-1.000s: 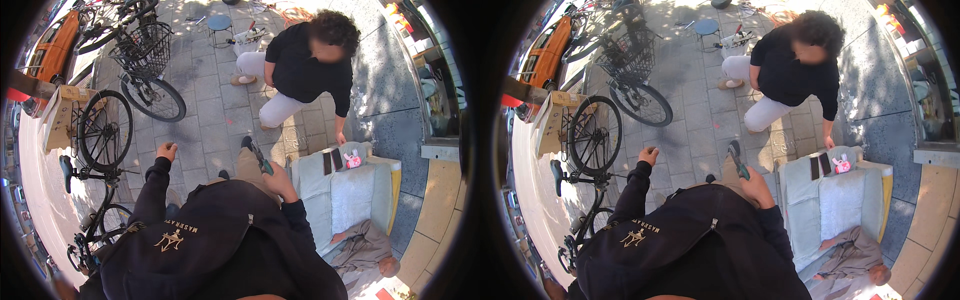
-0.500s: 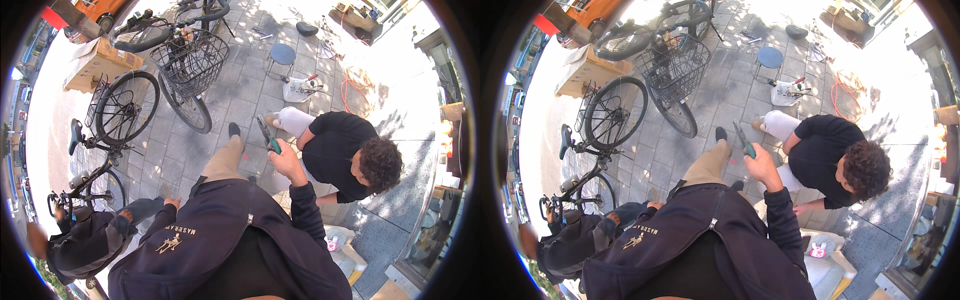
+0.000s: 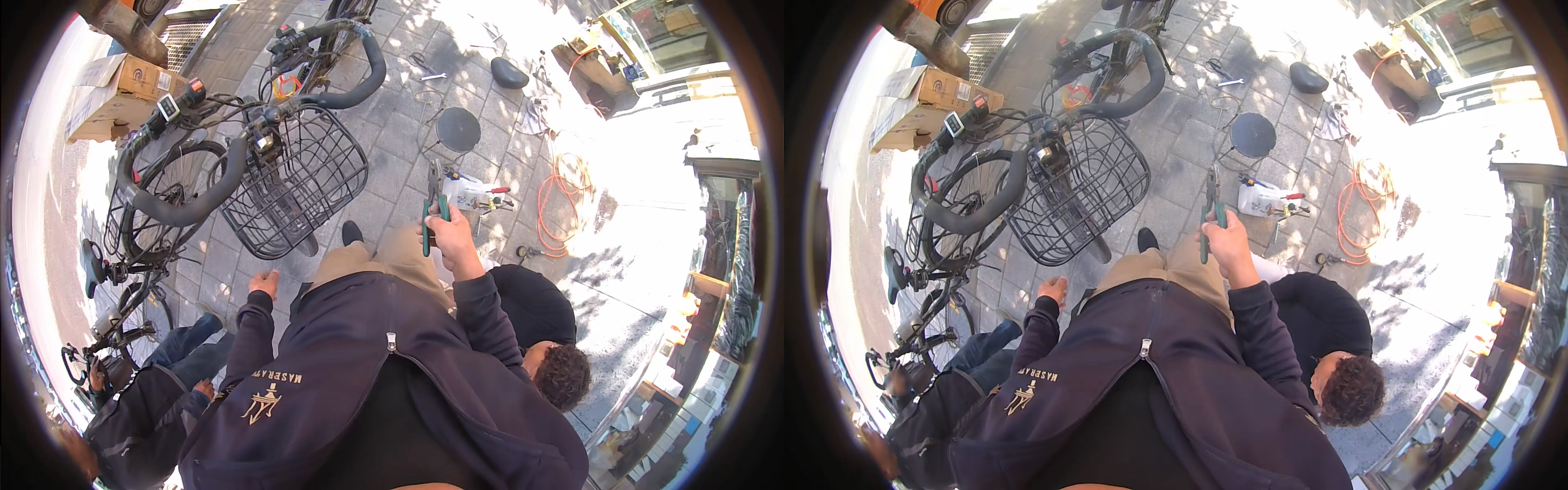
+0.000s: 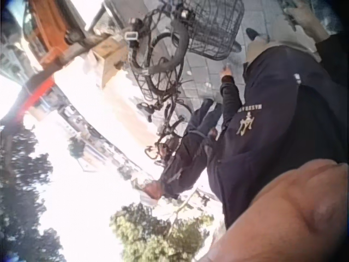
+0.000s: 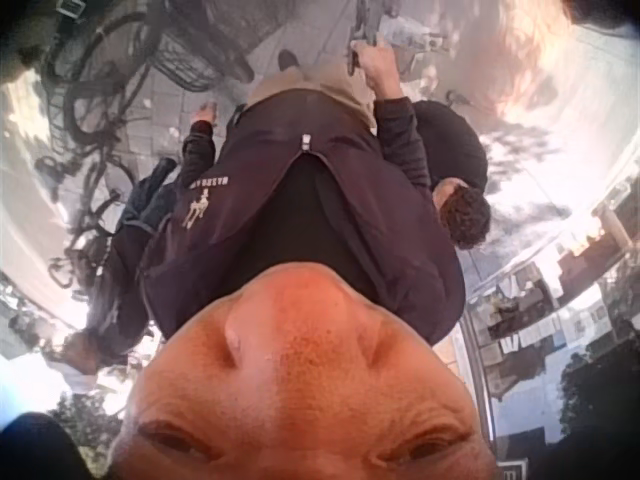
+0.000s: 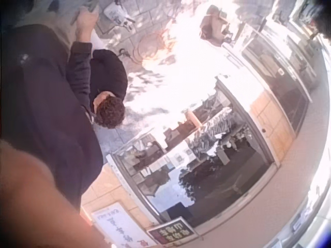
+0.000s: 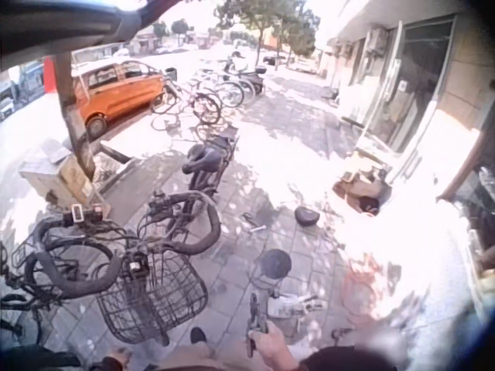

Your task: The person sits on the sidewalk and uses pliers to adjust and tighten components on the bicycle's handlebar and front fork area. They repeatedly grip and manipulate cables and fittings near the basket and stem.

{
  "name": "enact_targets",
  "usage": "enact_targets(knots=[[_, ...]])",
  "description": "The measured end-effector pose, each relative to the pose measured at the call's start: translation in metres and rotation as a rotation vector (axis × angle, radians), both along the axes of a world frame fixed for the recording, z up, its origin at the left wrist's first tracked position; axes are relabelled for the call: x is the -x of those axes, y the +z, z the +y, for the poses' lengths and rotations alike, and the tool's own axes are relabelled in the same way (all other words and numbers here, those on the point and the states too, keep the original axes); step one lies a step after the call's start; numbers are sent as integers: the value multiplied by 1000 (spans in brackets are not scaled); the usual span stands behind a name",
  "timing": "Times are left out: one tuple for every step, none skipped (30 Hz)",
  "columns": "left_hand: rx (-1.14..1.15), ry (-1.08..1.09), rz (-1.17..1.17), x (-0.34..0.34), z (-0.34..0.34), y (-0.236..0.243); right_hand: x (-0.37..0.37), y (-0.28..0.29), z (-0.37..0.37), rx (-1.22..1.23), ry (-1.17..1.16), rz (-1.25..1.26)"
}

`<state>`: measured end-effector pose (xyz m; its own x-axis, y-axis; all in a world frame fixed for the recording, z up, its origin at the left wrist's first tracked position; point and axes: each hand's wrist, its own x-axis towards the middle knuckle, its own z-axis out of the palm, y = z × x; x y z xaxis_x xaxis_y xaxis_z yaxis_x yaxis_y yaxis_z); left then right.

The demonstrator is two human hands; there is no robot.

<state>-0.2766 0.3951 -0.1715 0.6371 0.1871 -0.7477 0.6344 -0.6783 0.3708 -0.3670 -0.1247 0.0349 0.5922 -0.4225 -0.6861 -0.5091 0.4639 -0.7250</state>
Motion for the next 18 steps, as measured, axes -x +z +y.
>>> enact_targets(knots=[[19, 47, -14, -6, -12, 4, -23, 3, -11, -34, 5, 9], [-21, 48, 33, -10, -6, -7, -45, -2, -21, -55, 28, 39], [-42, 76, 54, -7, -3, -19, -61, -7, -34, -82, 32, 68], [-86, 86, 36, -4, 0, -34, -81, -16, -47, -115, 45, 89], [-145, 106, 20, 5, 6, -47, -105, -25, -58, -156, 77, 110], [-191, 128, 13, 11, 1, -54, -125, -32, -70, -197, 102, 108], [-159, 84, 57, 15, -34, -37, -147, -41, -85, -168, 134, 133], [-195, 132, 44, 30, -44, -40, -169, -43, -96, -170, 209, 155], [-255, 198, -1, 60, -34, -54, -191, -45, -108, -189, 279, 172], [-323, 234, -65, 89, -25, -65, -211, -53, -120, -193, 342, 208], [-385, 267, -126, 118, -29, -69, -231, -62, -135, -232, 395, 206], [-308, 625, -6, 137, -67, -70, -253, -65, -153, -194, 478, 228], [-273, 726, 18, 160, -109, -65, -272, -68, -168, -168, 553, 254], [-257, 806, 83, 178, -159, -59, -289, -68, -183, -160, 608, 272], [-236, 882, 140, 188, -199, -50, -306, -65, -197, -152, 659, 281], [-317, 818, 91, 228, -205, -46, -319, -64, -204, -182, 691, 333], [-299, 825, 92, 229, -235, -46, -334, -70, -218, -160, 736, 330], [-285, 835, 94, 232, -266, -43, -348, -69, -224, -124, 764, 335]])
